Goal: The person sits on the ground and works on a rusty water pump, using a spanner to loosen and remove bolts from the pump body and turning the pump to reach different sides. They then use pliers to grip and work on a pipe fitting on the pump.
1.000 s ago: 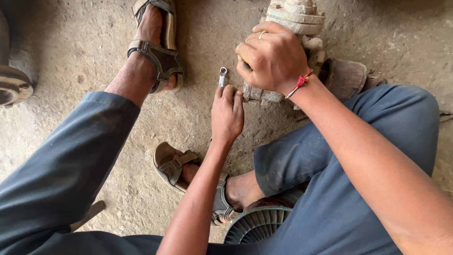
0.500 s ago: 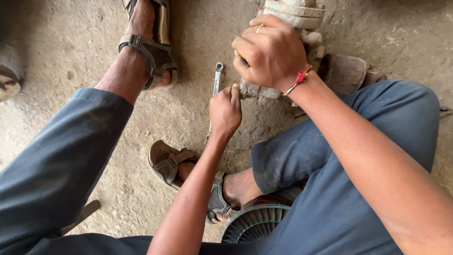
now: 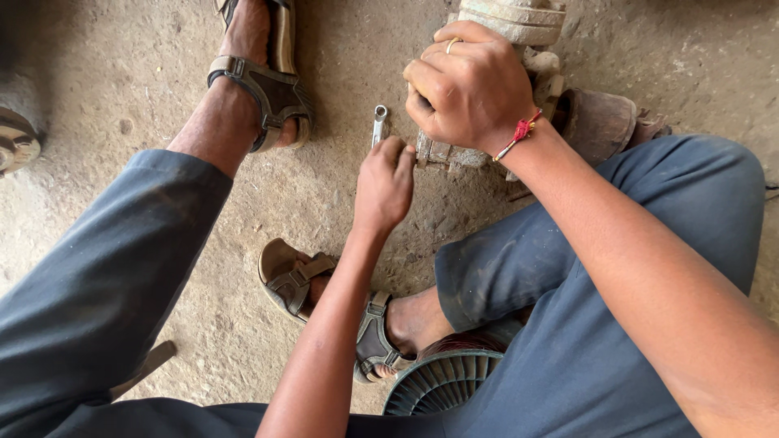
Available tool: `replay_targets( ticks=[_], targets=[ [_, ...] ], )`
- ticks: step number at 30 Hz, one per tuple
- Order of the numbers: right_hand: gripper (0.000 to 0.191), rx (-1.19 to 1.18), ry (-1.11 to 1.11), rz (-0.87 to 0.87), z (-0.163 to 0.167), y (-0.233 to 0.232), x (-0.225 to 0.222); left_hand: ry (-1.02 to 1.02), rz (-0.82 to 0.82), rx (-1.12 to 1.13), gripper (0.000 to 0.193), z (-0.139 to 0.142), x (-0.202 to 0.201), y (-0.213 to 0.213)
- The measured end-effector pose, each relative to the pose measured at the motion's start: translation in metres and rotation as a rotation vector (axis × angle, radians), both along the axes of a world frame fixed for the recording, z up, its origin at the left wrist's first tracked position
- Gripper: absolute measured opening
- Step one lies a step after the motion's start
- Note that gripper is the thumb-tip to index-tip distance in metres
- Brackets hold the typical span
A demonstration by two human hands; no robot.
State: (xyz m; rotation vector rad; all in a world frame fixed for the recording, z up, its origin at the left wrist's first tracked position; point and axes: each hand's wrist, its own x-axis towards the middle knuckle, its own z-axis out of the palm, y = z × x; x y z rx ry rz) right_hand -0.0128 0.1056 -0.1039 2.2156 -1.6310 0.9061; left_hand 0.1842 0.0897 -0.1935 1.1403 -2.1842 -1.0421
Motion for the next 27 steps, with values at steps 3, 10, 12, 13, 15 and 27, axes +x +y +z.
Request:
replay_targets(
  ticks=[3,10,12,13,15,27],
  targets=[
    [0.013,0.006,-0.002,0.000,-0.001,0.000,0.000,-0.109,0.165,0.285,0.052,-0.007,-0.013,0.004],
    [0.011,-0.011,-0.010,0.014,-0.004,0.002,-0.001,-0.243,0.439,0.602,0.056,-0.006,-0.016,0.009],
    [0.011,-0.007,-0.004,0.010,-0.004,0.002,-0.002,-0.073,0.317,0.436,0.050,-0.006,-0.005,0.006],
    [0.012,-0.003,0.000,0.007,-0.004,0.002,-0.002,0.012,0.252,0.355,0.047,-0.006,-0.003,0.005],
    [0.012,-0.012,-0.006,0.011,-0.004,0.001,-0.001,0.004,0.185,0.345,0.052,-0.007,-0.003,0.003],
    [0.009,-0.013,-0.017,0.014,-0.004,0.001,-0.001,0.056,0.278,0.492,0.047,0.014,-0.011,0.006]
  ],
)
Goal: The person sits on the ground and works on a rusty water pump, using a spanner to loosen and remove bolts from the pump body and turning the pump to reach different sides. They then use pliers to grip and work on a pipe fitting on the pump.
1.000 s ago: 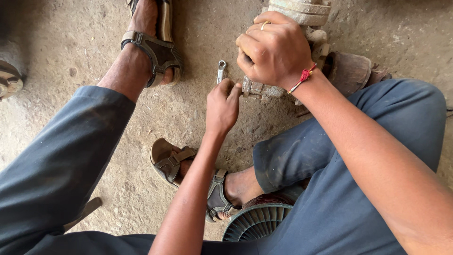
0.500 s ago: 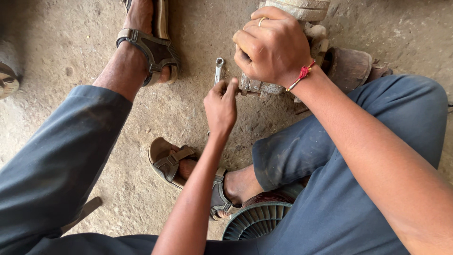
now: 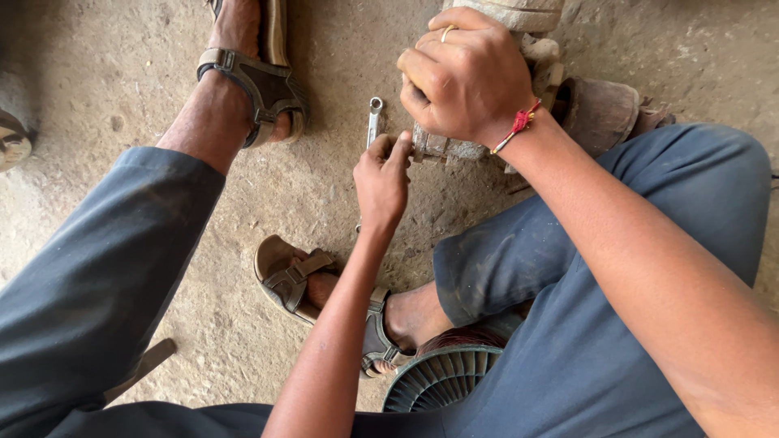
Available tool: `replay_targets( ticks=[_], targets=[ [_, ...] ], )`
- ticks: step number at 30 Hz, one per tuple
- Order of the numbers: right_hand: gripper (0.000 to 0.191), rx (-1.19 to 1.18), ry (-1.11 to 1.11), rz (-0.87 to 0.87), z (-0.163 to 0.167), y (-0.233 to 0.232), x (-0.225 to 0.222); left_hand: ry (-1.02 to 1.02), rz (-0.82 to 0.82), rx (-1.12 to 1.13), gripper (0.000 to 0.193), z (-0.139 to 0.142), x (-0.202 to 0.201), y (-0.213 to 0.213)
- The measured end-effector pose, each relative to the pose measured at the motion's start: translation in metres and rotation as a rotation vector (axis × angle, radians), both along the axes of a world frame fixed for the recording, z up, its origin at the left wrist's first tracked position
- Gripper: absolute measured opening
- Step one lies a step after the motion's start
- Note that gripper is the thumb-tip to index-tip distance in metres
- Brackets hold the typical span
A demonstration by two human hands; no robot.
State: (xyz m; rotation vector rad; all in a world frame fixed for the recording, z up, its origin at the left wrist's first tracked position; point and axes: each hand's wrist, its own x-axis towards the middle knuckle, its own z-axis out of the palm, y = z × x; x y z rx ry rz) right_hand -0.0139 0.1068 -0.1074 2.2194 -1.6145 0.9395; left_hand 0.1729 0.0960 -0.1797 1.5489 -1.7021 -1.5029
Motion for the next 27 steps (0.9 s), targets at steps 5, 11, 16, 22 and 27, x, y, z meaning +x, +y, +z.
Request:
replay_targets(
  ticks=[5,11,16,22,27],
  targets=[
    [0.009,0.008,0.004,-0.008,0.000,0.000,0.000,-0.271,-0.050,-0.176,0.049,0.001,-0.006,0.002],
    [0.008,0.002,0.008,0.009,-0.001,0.000,-0.002,-0.281,0.012,0.009,0.056,-0.001,0.000,-0.003],
    [0.011,0.006,0.001,0.008,-0.002,0.000,-0.002,0.102,-0.097,-0.108,0.043,-0.004,0.010,-0.008],
    [0.010,-0.012,0.007,0.014,-0.003,0.000,-0.002,-0.248,-0.174,-0.350,0.057,0.004,-0.001,0.000],
    [0.008,0.010,0.002,0.018,-0.003,0.001,-0.003,-0.388,-0.064,-0.050,0.053,0.015,-0.007,-0.004]
  ],
)
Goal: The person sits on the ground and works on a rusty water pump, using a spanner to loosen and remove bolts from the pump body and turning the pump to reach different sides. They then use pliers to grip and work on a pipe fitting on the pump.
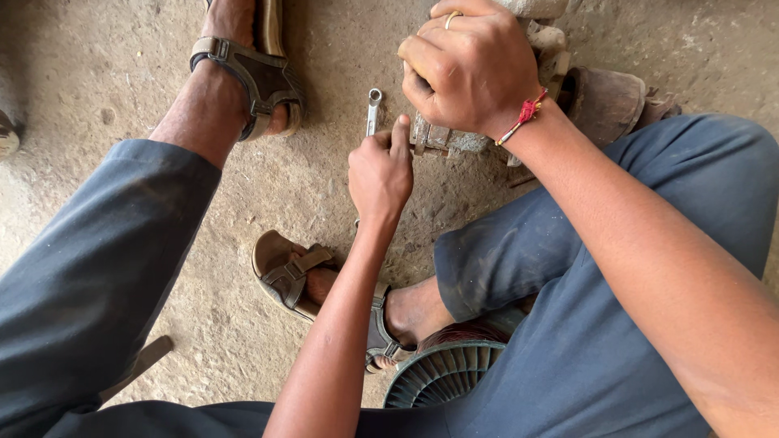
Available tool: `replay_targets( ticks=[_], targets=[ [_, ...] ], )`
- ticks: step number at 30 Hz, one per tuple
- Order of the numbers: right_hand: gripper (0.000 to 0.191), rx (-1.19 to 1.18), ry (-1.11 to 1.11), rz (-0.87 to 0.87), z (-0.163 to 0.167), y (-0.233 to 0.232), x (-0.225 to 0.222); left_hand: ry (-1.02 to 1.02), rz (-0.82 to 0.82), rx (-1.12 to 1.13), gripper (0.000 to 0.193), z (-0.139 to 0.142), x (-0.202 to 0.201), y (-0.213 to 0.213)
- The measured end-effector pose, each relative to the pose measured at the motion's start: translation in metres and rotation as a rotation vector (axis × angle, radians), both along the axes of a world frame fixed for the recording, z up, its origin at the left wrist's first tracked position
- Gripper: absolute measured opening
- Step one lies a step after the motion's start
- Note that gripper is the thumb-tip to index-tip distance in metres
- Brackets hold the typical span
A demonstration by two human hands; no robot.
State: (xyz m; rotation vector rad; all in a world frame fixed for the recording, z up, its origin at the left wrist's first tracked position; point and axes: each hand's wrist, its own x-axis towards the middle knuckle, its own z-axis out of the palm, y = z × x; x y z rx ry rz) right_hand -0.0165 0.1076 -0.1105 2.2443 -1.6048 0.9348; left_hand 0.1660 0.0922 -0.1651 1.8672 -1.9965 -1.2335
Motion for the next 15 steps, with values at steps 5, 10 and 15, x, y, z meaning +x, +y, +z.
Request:
replay_targets(
  ticks=[5,10,15],
  targets=[
    [0.008,-0.003,0.020,-0.006,0.003,0.000,0.000,0.140,-0.044,0.047,0.044,-0.001,0.005,-0.002],
    [0.007,-0.011,0.005,0.004,0.003,0.000,0.000,0.143,-0.039,-0.114,0.051,-0.009,0.001,0.006],
    [0.008,-0.003,-0.001,0.009,0.001,0.001,-0.001,0.022,0.065,0.112,0.057,-0.019,-0.002,-0.002]
  ],
)
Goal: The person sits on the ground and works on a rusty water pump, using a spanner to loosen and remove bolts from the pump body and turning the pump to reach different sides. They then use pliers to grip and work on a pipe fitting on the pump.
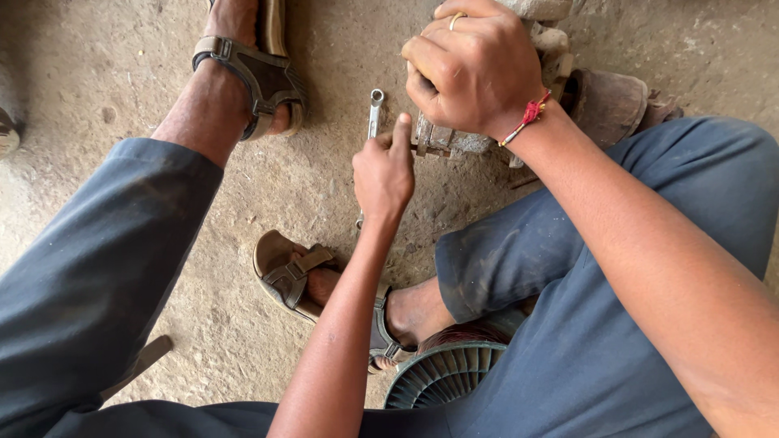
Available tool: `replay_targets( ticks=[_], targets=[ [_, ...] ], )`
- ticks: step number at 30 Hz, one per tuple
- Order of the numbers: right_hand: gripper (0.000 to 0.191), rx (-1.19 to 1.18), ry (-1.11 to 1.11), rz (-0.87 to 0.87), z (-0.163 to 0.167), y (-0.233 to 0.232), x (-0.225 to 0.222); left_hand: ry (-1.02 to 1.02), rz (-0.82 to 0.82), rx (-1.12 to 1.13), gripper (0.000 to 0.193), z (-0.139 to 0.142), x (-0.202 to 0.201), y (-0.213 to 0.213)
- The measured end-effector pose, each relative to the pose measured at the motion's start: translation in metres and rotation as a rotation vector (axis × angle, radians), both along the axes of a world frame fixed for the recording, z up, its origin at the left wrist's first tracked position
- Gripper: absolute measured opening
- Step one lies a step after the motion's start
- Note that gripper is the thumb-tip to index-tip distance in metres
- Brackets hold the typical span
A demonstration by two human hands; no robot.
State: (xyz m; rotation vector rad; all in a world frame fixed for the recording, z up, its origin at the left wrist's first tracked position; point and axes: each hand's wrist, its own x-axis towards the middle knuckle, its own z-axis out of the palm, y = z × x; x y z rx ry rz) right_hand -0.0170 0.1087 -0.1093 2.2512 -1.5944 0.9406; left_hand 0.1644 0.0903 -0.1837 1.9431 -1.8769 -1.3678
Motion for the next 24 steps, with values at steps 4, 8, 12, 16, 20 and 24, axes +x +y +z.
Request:
replay_targets(
  ticks=[4,8,12,16,20,24],
  targets=[
    [0.009,-0.008,0.010,0.001,0.000,-0.001,0.000,0.390,-0.061,-0.072,0.047,-0.007,0.014,-0.006],
    [0.011,-0.021,0.017,-0.002,0.001,-0.001,0.000,0.128,-0.091,-0.019,0.052,-0.014,0.012,-0.001],
    [0.009,-0.016,0.005,-0.002,0.001,0.000,0.000,0.026,-0.004,0.017,0.067,-0.018,0.006,0.000],
    [0.009,-0.004,0.007,0.004,0.000,0.000,-0.001,0.216,0.051,-0.041,0.054,-0.016,0.015,-0.007],
    [0.008,0.001,0.012,-0.004,0.002,0.000,0.000,0.338,-0.104,-0.017,0.045,-0.012,0.017,-0.006],
    [0.006,-0.012,0.010,-0.007,0.006,0.001,0.001,0.135,-0.103,-0.143,0.049,-0.007,0.010,-0.002]
  ],
)
